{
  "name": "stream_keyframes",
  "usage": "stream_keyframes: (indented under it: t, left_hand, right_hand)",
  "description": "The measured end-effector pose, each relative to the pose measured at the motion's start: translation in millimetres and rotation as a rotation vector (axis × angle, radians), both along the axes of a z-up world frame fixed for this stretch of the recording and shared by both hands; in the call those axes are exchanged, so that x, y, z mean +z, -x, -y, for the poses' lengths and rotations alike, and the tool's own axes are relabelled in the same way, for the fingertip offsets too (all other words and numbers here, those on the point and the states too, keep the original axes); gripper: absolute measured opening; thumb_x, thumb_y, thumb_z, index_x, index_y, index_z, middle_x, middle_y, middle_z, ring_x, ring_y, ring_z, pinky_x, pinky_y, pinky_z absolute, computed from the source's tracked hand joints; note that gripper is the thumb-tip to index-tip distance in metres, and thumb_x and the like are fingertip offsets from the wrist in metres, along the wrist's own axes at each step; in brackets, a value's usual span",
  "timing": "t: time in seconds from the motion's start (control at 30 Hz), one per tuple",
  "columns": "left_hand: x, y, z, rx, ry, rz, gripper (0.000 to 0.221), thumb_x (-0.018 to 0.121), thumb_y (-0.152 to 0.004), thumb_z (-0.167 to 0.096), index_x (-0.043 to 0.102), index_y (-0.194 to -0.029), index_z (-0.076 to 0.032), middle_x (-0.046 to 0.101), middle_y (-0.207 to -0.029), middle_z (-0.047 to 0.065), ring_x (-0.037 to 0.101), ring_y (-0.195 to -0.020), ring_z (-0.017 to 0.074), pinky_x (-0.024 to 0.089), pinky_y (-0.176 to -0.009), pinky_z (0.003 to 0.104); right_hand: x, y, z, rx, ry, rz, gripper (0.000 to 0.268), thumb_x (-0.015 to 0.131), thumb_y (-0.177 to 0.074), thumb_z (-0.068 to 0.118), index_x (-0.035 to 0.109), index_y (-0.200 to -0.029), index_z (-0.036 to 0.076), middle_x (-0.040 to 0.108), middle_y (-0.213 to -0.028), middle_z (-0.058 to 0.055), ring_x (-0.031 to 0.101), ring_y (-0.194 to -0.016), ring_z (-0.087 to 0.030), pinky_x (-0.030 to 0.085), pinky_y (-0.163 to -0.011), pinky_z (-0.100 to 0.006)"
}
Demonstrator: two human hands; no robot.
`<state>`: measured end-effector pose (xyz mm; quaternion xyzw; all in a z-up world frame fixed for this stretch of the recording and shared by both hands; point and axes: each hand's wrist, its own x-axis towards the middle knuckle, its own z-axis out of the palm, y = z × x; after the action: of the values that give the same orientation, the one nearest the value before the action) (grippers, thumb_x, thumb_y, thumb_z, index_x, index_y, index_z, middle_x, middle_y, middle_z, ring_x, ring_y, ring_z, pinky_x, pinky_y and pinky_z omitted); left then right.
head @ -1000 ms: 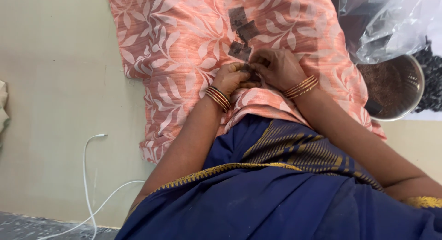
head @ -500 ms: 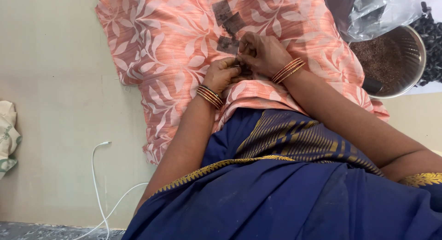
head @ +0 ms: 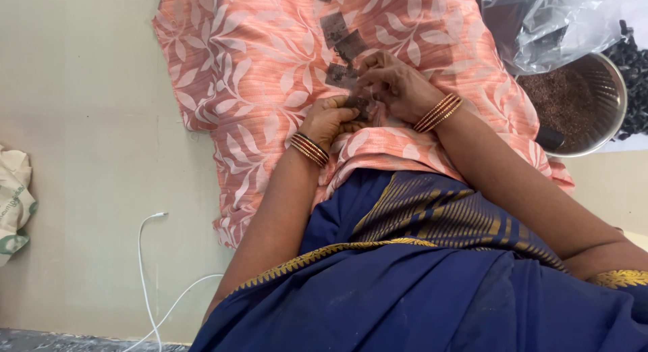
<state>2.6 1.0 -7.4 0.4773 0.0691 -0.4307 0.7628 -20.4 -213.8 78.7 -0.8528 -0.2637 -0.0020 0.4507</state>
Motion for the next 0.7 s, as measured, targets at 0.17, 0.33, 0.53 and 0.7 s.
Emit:
stream_keyframes:
  t: [0.17, 0.33, 0.53, 0.7]
  left_hand:
    - [-8.2, -0.6, -3.3, -0.001, 0.038, 0.001, 0.024, 0.06, -0.095, 0.006, 0.067, -0.118, 0.007, 0.074, -0.095, 0.018, 0.073, -0.071, 0.0212, 0.061, -0.066, 0.029]
    - [7.5, 0.7, -2.2, -0.007, -0.009, -0.017, 0.027, 0.06, -0.095, 0.004, 0.066, -0.121, 0.004, 0.073, -0.093, 0.013, 0.071, -0.067, 0.0174, 0.06, -0.063, 0.027]
    - [1.5, 0.9, 1.1, 0.044, -0.097, 0.035, 0.023, 0.062, -0.092, 0.004, 0.063, -0.116, 0.001, 0.072, -0.089, 0.014, 0.069, -0.062, 0.0179, 0.057, -0.054, 0.028]
    - [-11.8, 0.2, 0.6, 0.048, -0.129, 0.162, 0.017, 0.064, -0.092, 0.003, 0.065, -0.108, 0.001, 0.074, -0.084, 0.012, 0.066, -0.059, 0.0155, 0.053, -0.051, 0.026]
  right_hand:
    - [-13.0, -2.7, 3.0, -0.062, 0.025, -0.089, 0.03, 0.065, -0.082, -0.012, 0.071, -0.106, 0.005, 0.064, -0.121, -0.01, 0.065, -0.114, -0.026, 0.056, -0.092, -0.035]
    - [-3.9, -2.6, -0.5, -0.125, 0.062, -0.217, 0.027, 0.068, -0.08, -0.009, 0.072, -0.104, 0.004, 0.07, -0.113, -0.008, 0.069, -0.103, -0.023, 0.058, -0.087, -0.033]
    - [-5.9, -3.3, -0.1, -0.127, 0.037, -0.287, 0.024, 0.075, -0.084, 0.0, 0.072, -0.108, 0.003, 0.076, -0.098, -0.007, 0.073, -0.09, -0.019, 0.058, -0.08, -0.032]
    - [-5.8, -4.0, -1.5, -0.136, 0.056, -0.259, 0.021, 0.077, -0.084, 0.003, 0.073, -0.105, 0.002, 0.077, -0.097, -0.008, 0.074, -0.088, -0.021, 0.058, -0.079, -0.032]
